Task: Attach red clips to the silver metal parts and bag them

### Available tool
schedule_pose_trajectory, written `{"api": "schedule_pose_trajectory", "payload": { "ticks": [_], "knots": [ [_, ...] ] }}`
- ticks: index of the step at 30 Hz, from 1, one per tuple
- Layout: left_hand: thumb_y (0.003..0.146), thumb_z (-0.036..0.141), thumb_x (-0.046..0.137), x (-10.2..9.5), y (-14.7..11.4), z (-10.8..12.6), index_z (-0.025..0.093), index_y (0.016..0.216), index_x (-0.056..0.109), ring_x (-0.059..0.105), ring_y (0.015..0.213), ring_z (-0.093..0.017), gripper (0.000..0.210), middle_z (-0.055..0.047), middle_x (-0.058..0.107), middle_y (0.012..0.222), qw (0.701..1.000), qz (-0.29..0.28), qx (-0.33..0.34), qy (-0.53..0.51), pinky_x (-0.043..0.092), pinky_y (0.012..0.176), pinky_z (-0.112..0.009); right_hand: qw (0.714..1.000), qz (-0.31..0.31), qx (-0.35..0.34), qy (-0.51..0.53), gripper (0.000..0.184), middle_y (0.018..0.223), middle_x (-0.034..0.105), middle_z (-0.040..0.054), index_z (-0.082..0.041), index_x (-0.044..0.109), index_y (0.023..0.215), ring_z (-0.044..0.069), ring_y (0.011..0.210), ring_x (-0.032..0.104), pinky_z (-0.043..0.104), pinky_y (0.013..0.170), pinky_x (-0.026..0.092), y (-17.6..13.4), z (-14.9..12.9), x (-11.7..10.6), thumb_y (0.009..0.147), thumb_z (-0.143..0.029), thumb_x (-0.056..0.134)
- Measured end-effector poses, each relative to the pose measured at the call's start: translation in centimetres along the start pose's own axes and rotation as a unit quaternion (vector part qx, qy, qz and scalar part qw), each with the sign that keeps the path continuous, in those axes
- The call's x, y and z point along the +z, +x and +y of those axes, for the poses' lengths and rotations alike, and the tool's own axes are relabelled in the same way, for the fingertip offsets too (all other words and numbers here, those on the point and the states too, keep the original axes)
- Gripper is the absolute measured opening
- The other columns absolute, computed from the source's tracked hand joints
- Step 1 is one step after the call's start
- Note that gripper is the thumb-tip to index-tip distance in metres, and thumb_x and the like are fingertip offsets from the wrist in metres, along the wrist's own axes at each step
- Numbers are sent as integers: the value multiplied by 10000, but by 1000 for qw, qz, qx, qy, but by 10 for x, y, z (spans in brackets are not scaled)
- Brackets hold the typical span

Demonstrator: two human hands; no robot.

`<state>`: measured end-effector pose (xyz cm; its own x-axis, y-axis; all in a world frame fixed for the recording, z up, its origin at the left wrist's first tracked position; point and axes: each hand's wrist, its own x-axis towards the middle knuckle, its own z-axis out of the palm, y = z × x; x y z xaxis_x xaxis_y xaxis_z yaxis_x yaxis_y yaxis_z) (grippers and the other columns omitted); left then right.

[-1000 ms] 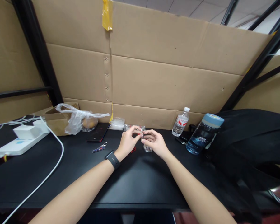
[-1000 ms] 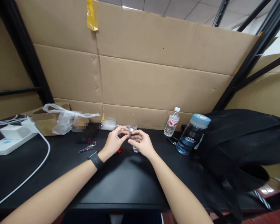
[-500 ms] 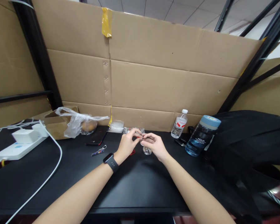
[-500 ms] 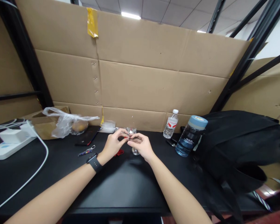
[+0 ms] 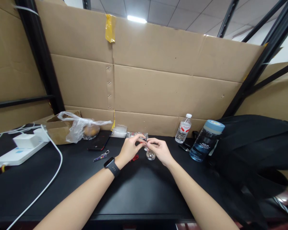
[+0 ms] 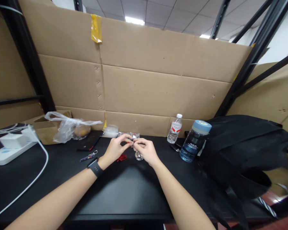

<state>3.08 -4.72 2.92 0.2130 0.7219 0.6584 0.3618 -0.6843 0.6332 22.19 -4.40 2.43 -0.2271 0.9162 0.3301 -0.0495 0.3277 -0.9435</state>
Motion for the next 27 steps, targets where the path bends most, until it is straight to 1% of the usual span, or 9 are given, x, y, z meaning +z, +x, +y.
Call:
{"api": "schedule_pose_trajectory", "payload": {
  "ticks": [3,6,12,15,18,19,21,23,27],
  "knots": [
    [859,134,697,-3,1,0,253,1070,664,742,852,-148,245,43,782,883,999,-20,23,19,519,878,-252,1000,-15,-9,-15,316,1200,653,128,-147,747,788,230,912,710,368,810,597,0,3,-2,723,-446,829],
    [860,120,689,-4,2,-1,252,1093,672,744,839,-149,268,36,784,883,999,-41,32,17,524,885,-256,998,-39,-21,-34,316,1232,612,123,-149,712,775,201,898,699,346,812,584,1,4,-2,767,-454,791],
    [880,130,649,-3,1,-2,241,1144,658,732,862,-156,287,12,779,916,998,-48,31,13,524,896,-278,997,-60,-29,-50,343,1223,510,87,-162,617,771,103,690,628,277,617,557,0,4,0,851,-486,696],
    [844,106,636,-5,2,-1,227,1265,609,702,970,-171,438,-30,750,1063,992,-92,80,14,515,937,-296,996,-63,-30,-55,349,1203,487,74,-166,595,773,93,681,609,278,627,556,0,4,-1,870,-494,668],
    [737,176,767,-7,2,1,221,1315,585,663,1071,-216,608,-69,692,1231,983,-136,115,38,506,968,-327,994,-68,-46,-71,333,1193,482,75,-169,606,780,132,802,631,289,717,562,2,6,-3,880,-483,657],
    [733,218,788,-6,2,0,225,1293,602,658,1085,-226,590,-70,688,1245,983,-135,111,51,503,973,-335,993,-70,-47,-79,329,1195,482,78,-170,611,783,148,843,635,294,737,561,3,7,-4,884,-482,648],
    [793,273,753,-5,2,-2,235,1223,647,663,1086,-230,445,-63,704,1218,986,-119,90,77,496,977,-344,991,-67,-47,-104,317,1204,488,85,-175,619,788,176,908,636,304,758,556,4,8,-6,892,-474,630],
    [842,263,695,-3,1,-5,241,1166,681,673,1065,-229,326,-58,723,1169,987,-107,65,105,493,971,-347,986,-57,-57,-145,282,1219,499,88,-180,626,793,197,969,630,314,787,545,5,9,-8,894,-443,622],
    [829,299,714,1,-1,-12,249,1070,735,664,1015,-228,247,-48,722,1099,983,-106,35,146,487,944,-353,970,-44,-82,-222,209,1242,527,85,-185,640,805,213,1073,601,308,823,509,6,7,-12,898,-369,602]
  ]
}}
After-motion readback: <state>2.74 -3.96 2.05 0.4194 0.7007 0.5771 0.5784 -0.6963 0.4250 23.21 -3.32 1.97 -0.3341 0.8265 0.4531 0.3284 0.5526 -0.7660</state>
